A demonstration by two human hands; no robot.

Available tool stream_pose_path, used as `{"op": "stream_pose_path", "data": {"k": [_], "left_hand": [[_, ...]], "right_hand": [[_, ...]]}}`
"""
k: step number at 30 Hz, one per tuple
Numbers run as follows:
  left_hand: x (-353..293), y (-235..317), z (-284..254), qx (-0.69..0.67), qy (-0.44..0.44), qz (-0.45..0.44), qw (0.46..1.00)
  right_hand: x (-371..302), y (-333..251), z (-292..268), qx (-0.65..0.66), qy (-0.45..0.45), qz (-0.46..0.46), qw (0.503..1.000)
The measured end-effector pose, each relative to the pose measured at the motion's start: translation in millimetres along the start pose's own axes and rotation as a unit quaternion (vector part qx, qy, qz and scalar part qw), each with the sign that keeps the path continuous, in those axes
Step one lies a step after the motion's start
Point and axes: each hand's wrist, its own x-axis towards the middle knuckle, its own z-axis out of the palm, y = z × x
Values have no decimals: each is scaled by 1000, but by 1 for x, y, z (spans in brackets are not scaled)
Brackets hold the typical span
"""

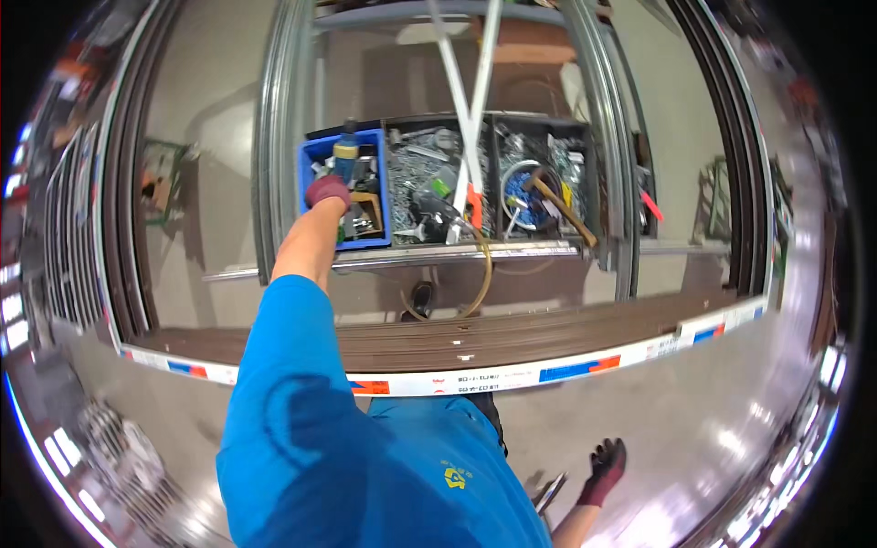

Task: Assembling large window frame profiles by joining segments and using a power drill and hammer.

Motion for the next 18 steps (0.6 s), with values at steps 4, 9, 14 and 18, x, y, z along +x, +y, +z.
{"op": "stream_pose_path", "data": {"k": [4,9,14,18], "left_hand": [[23,11,7,70,9,126,989],[103,-66,48,102,-120,107,982],[119,-59,-54,28,-79,210,974],[-25,-24,-99,-47,51,429,901]], "right_hand": [[-174,145,34,-19,20,206,978],[-274,246,55,-317,-225,186,902],[-328,295,68,-171,-186,298,921],[-382,389,-32,-114,-116,342,926]]}}
